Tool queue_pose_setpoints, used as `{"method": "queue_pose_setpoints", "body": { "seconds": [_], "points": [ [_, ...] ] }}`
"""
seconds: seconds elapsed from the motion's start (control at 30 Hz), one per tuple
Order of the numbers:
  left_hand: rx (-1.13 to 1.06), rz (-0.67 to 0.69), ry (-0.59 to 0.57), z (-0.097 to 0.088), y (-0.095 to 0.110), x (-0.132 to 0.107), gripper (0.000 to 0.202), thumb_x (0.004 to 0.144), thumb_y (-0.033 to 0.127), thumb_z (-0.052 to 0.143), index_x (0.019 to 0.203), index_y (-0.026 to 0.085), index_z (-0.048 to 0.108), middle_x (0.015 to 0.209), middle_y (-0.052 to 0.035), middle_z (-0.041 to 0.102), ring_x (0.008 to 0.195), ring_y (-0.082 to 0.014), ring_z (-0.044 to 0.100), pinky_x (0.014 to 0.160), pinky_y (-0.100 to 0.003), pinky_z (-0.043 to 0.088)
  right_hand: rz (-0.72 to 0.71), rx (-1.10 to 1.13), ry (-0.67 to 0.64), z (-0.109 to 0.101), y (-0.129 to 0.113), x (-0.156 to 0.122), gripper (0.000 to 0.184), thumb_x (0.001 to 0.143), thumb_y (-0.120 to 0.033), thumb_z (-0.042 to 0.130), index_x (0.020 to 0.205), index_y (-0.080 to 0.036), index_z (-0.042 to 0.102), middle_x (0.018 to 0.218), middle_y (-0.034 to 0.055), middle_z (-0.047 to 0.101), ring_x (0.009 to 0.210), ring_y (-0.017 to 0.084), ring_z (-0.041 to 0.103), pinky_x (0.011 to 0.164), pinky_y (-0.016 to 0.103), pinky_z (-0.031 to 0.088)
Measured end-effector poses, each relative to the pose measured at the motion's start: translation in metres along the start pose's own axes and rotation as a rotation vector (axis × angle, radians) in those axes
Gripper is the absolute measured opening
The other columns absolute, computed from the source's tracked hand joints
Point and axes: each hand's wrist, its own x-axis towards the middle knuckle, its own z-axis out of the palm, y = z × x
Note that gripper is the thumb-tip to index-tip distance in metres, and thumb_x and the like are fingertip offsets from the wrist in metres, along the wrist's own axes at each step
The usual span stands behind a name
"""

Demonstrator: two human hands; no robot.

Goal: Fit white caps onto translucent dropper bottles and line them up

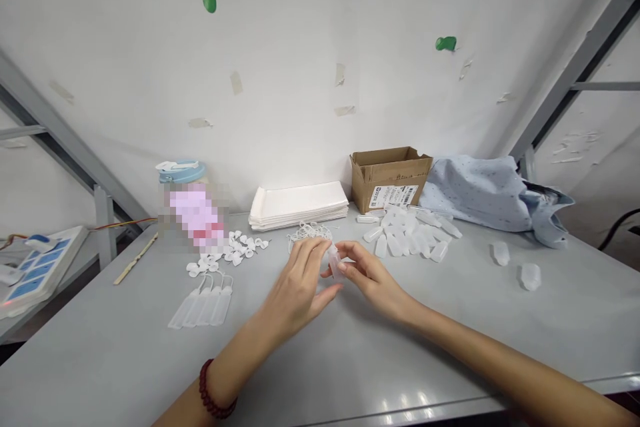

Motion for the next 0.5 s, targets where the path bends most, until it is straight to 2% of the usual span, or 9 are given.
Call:
{"method": "queue_pose_setpoints", "body": {
  "seconds": [0.13,0.27,0.4,0.5],
  "points": [
    [-0.039,0.021,0.03,0.0,0.005,0.002,0.046,0.083,0.015,0.058,0.125,0.016,0.038,0.119,-0.0152,0.052,0.115,-0.0279,0.047,0.094,-0.045,0.046,0.024,0.084,-0.007,0.001,0.004,0.0,0.03,0.091,-0.041,0.049,0.114,-0.023,0.044,0.112,0.0072,0.056,0.094,0.02,0.066,0.085,0.037,0.049],
    [-0.057,-0.005,0.004,-0.009,0.003,0.0,0.04,0.083,0.015,0.057,0.12,0.017,0.041,0.117,-0.0139,0.053,0.114,-0.0266,0.049,0.093,-0.044,0.046,0.053,0.044,-0.01,0.0,0.007,-0.002,0.032,0.09,-0.042,0.049,0.116,-0.023,0.042,0.108,0.0064,0.057,0.093,0.019,0.065,0.087,0.039,0.048],
    [-0.05,-0.107,-0.086,-0.033,-0.017,-0.019,0.038,0.082,0.023,0.06,0.116,0.021,0.045,0.119,-0.0113,0.055,0.115,-0.0264,0.049,0.097,-0.046,0.043,0.073,0.017,0.024,-0.001,0.007,-0.004,0.04,0.09,-0.045,0.048,0.121,-0.025,0.034,0.108,0.0066,0.055,0.098,0.021,0.064,0.09,0.042,0.045],
    [-0.012,-0.283,-0.166,-0.059,-0.033,-0.043,0.039,0.08,0.028,0.063,0.115,0.024,0.046,0.118,-0.0089,0.056,0.113,-0.0262,0.052,0.094,-0.044,0.045,0.093,0.037,0.072,-0.001,0.004,-0.003,0.045,0.088,-0.048,0.049,0.121,-0.025,0.031,0.108,0.0073,0.054,0.098,0.023,0.065,0.088,0.044,0.046]
  ]
}}
